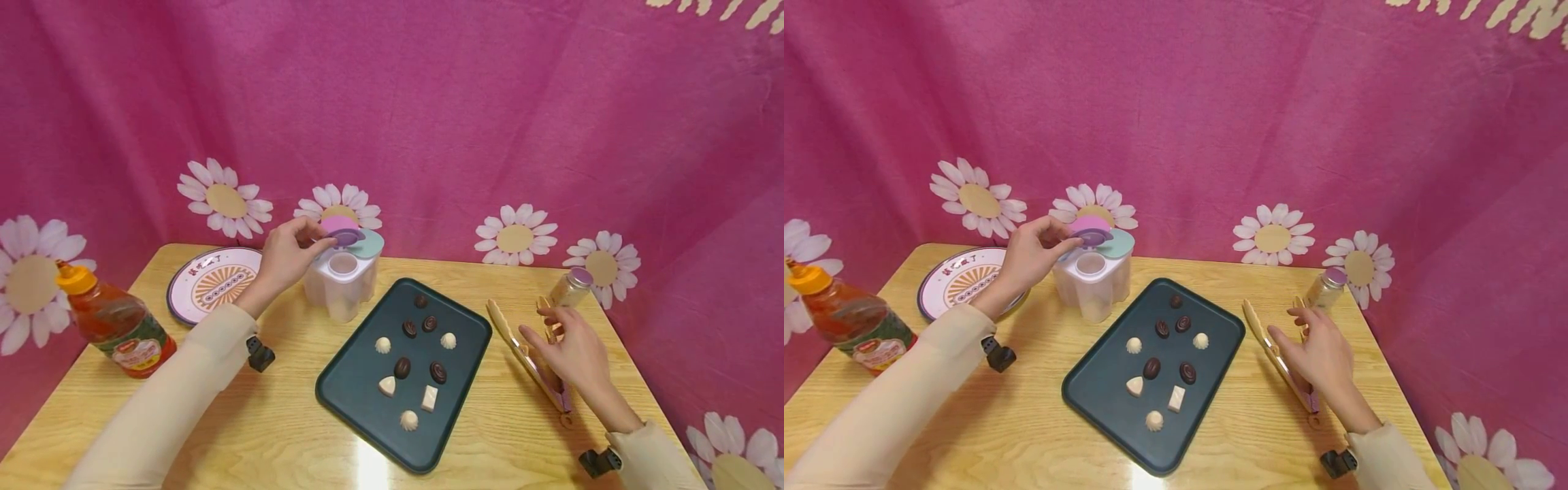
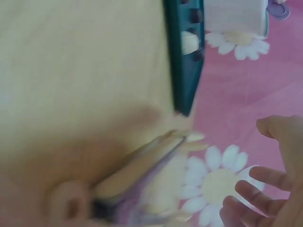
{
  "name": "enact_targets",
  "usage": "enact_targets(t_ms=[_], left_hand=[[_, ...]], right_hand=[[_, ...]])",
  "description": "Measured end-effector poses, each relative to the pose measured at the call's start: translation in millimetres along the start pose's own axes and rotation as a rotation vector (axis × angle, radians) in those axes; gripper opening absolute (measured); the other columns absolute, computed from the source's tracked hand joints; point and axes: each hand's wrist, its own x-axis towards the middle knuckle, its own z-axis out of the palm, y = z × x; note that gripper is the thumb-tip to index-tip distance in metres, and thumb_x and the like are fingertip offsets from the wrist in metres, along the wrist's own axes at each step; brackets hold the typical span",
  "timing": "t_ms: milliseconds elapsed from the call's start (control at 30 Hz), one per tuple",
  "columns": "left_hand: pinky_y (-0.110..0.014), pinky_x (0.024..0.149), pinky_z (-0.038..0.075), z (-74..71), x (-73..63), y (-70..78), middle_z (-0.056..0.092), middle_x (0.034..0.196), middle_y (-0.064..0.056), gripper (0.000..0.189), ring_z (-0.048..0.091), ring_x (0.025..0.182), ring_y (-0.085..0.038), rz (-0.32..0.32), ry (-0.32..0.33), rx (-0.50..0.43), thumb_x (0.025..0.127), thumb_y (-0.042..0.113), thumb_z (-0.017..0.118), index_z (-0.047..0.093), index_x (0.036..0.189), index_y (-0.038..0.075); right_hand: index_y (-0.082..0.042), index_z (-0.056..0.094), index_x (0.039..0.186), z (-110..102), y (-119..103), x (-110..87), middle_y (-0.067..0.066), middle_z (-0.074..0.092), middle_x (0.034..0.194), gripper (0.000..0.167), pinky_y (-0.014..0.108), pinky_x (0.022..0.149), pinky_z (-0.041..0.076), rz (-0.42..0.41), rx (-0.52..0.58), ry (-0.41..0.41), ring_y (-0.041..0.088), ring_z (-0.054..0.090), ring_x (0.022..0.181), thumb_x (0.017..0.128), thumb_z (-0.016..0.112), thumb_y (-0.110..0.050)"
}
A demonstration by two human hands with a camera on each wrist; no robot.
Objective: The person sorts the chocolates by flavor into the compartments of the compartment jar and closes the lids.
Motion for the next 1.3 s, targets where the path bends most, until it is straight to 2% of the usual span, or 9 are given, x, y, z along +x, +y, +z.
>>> enact_targets(t_ms=[133,300,400,667,1033,1133,1300], left_hand=[[-0.023,0.075,0.05,0.1,-1.1,0.7,0.079,0.104,-0.015,0.022,0.065,0.086,-0.024,0.004,-0.011,0.005,0.094,0.021,0.081,0.072,0.107,0.005],[-0.025,0.075,0.05,0.8,-1.5,1.2,0.079,0.104,-0.015,0.021,0.066,0.086,-0.025,0.01,-0.013,0.012,0.094,0.019,0.081,0.072,0.107,0.004],[-0.028,0.077,0.051,1.3,-1.4,0.6,0.078,0.104,-0.016,0.022,0.066,0.087,-0.026,0.008,-0.013,0.016,0.094,0.019,0.081,0.072,0.107,0.004],[-0.028,0.074,0.051,2.0,-0.9,0.2,0.077,0.102,-0.016,0.021,0.068,0.086,-0.027,0.016,-0.008,0.028,0.094,0.02,0.081,0.072,0.105,0.004],[-0.026,0.074,0.052,-1.1,-1.4,0.4,0.077,0.106,-0.015,0.019,0.068,0.087,-0.028,0.029,-0.025,0.029,0.096,0.02,0.079,0.07,0.106,0.006],[-0.025,0.073,0.052,-2.4,-0.8,0.4,0.076,0.106,-0.015,0.019,0.068,0.086,-0.028,0.024,-0.025,0.026,0.096,0.02,0.079,0.071,0.105,0.006],[-0.025,0.073,0.051,-2.4,0.4,0.2,0.076,0.106,-0.015,0.019,0.067,0.085,-0.027,0.02,-0.033,0.034,0.096,0.021,0.079,0.071,0.106,0.006]], right_hand=[[-0.005,0.068,0.129,4.0,14.5,-15.1,0.019,0.07,0.111,0.064,0.032,0.063,0.045,0.041,-0.036,0.016,0.033,0.068,0.09,0.088,0.08,-0.053],[-0.005,0.063,0.134,8.5,25.6,-30.3,0.022,0.069,0.111,0.08,0.039,0.061,0.046,0.13,-0.105,-0.012,0.037,0.067,0.092,0.085,0.078,-0.065],[-0.002,0.06,0.136,10.0,30.4,-35.9,0.025,0.069,0.111,0.087,0.045,0.063,0.049,0.153,-0.135,-0.047,0.04,0.067,0.094,0.083,0.076,-0.07],[0.004,0.058,0.132,11.7,39.6,-41.0,0.028,0.066,0.11,0.099,0.049,0.061,0.05,0.195,-0.192,-0.163,0.045,0.066,0.093,0.082,0.069,-0.081],[0.004,0.06,0.127,15.9,41.5,-38.5,0.025,0.065,0.1,0.104,0.046,0.057,0.048,0.198,-0.251,-0.242,0.044,0.065,0.091,0.078,0.066,-0.088],[0.005,0.06,0.122,18.7,39.9,-36.2,0.025,0.066,0.099,0.106,0.047,0.057,0.048,0.199,-0.265,-0.244,0.044,0.066,0.089,0.077,0.064,-0.09],[0.002,0.059,0.098,23.0,39.1,-33.0,0.023,0.063,0.087,0.098,0.041,0.051,0.04,0.215,-0.296,-0.242,0.039,0.063,0.077,0.076,0.061,-0.093]])
